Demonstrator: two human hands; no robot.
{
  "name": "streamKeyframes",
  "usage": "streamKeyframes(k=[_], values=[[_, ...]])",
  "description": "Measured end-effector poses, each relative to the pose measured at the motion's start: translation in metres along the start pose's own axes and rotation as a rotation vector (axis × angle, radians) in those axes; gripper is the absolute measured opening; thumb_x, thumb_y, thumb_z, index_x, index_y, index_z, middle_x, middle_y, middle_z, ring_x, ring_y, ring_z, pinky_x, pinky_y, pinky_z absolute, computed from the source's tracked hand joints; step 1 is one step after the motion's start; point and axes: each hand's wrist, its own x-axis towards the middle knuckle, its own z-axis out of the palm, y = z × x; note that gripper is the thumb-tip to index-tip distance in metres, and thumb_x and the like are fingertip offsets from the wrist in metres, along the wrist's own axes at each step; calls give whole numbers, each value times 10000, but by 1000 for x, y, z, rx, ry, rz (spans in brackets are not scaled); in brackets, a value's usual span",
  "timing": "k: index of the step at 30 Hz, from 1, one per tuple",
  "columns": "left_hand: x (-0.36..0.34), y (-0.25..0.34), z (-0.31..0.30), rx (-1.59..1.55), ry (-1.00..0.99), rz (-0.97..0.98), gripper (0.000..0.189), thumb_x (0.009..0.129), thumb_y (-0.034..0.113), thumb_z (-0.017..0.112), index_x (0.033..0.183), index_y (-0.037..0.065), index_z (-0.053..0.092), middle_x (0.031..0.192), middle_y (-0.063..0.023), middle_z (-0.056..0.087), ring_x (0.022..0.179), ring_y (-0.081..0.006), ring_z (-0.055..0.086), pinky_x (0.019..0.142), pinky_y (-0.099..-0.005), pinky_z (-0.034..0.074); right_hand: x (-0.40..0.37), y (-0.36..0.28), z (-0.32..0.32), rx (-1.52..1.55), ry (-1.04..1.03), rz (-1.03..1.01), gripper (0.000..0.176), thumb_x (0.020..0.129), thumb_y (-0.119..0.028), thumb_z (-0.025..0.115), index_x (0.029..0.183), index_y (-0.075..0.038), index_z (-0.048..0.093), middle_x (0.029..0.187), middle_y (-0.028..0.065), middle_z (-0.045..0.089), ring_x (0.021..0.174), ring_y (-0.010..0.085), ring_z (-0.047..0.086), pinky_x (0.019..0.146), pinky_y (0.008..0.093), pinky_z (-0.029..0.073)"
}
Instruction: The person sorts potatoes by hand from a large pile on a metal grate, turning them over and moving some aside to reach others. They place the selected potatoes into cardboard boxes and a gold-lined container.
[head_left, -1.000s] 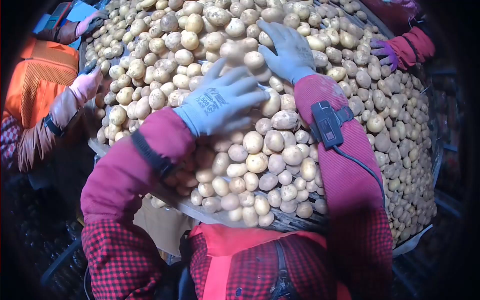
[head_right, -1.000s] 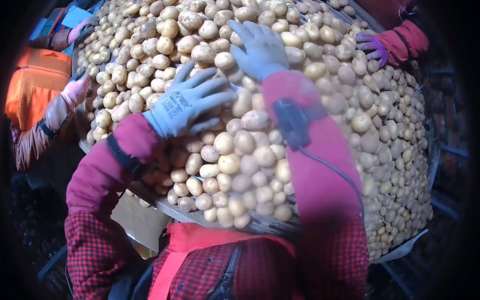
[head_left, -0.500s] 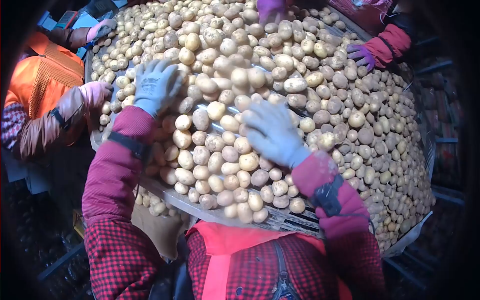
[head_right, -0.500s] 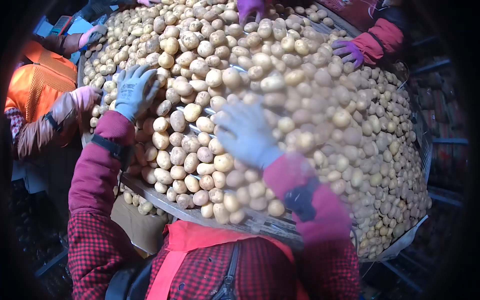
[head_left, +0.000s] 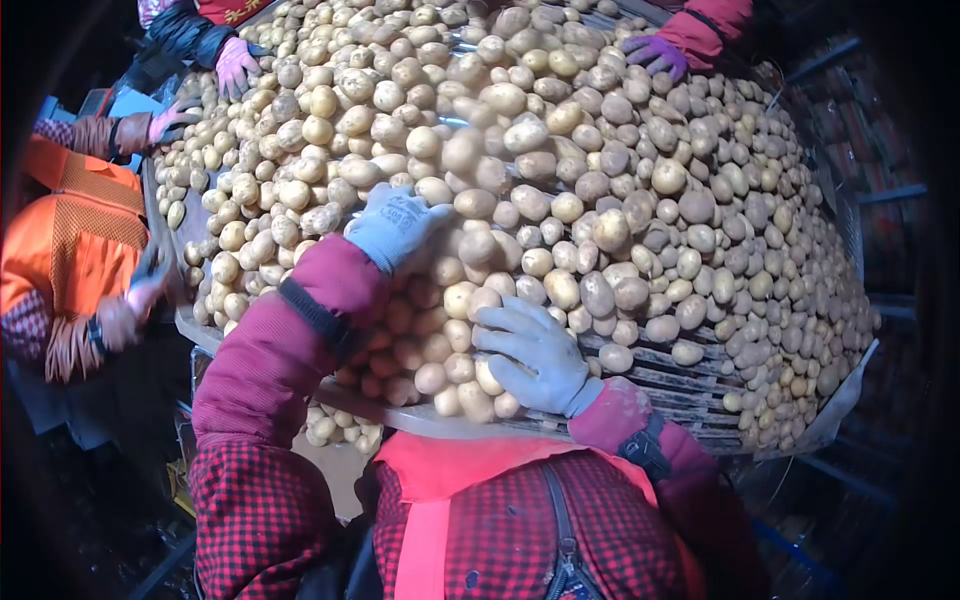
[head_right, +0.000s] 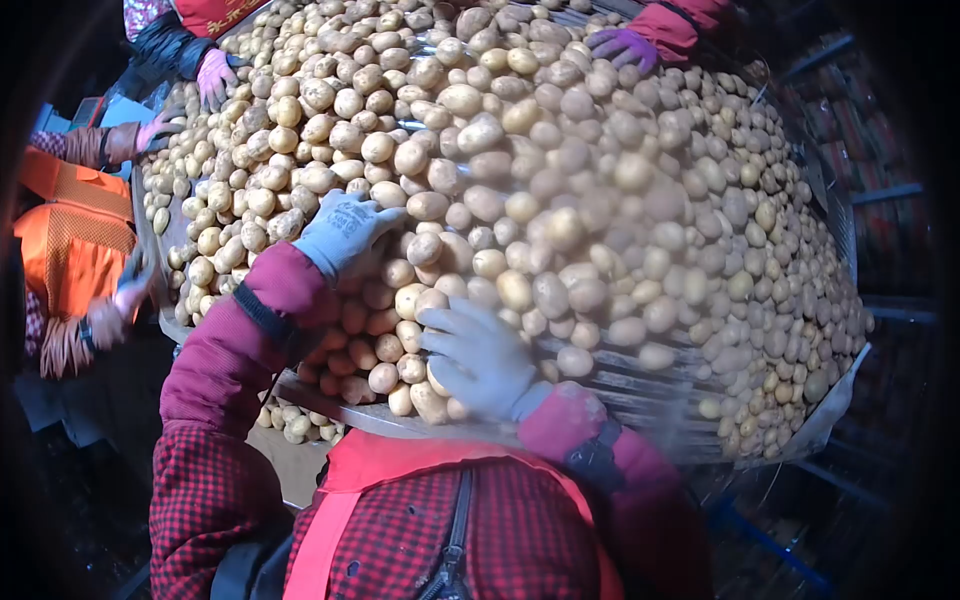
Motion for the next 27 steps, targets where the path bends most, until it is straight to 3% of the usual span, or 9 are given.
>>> streamKeyframes(k=[3,7,8,13,18,21,23,25,27], values=[[10,17,-52,-11,-269,-42,325,889,216,605,1199,189,701,1130,-129,720,1041,-330,705,857,-464,520,-3,-5,-1,-28,41,-32,286,886,-173,684,1158,-86,706,1284,94,664,1209,346,590,1062,445,474],[11,17,-30,-7,-203,-17,285,858,209,624,1121,215,732,1084,-96,739,998,-303,721,791,-475,532,-6,-4,-1,41,66,-33,284,889,-155,679,1158,-70,707,1283,113,665,1223,354,591,1079,462,461],[11,21,-29,48,-249,-67,255,866,220,628,1097,234,735,1067,-68,741,1017,-281,709,863,-468,507,-7,-4,0,67,71,-24,288,881,-136,677,1160,-71,706,1281,131,663,1223,368,594,1084,482,453],[-30,18,3,-320,398,54,230,879,210,711,1104,164,733,1074,-56,730,998,-284,658,973,-432,468,-13,3,3,120,104,-20,283,878,-117,672,1155,-73,707,1268,152,662,1223,388,594,1086,498,448],[-42,11,2,-393,463,-41,291,876,115,720,1167,132,711,902,-66,688,863,-291,638,842,-409,496,-8,-2,-9,67,186,-26,322,873,-102,667,1191,-57,692,1297,169,647,1225,364,602,1071,463,468],[-43,32,-42,-677,522,-52,373,886,59,691,1256,92,670,870,-57,681,773,-272,626,760,-394,505,5,-14,-26,489,312,198,402,953,-141,628,1337,-24,602,1400,176,584,1271,311,580,1075,436,472],[-37,50,-68,-788,494,97,417,905,149,710,1306,62,642,1053,-117,703,923,-308,649,863,-416,506,25,-8,-26,1030,363,439,618,1067,-421,509,1546,-56,367,1439,131,531,1238,210,558,966,363,521],[-14,55,-86,-661,546,334,494,926,267,709,1355,44,607,1285,-178,640,1131,-354,611,992,-455,470,47,11,-16,1620,296,512,660,1062,-547,443,1544,-100,393,1469,148,503,1243,214,543,953,360,521],[14,49,-90,-543,553,354,578,934,375,690,1406,63,571,1407,-193,561,1249,-386,549,1066,-476,422,56,25,-19,1680,244,614,578,1072,-528,427,1482,-121,457,1382,108,552,1136,204,581,902,346,543]])
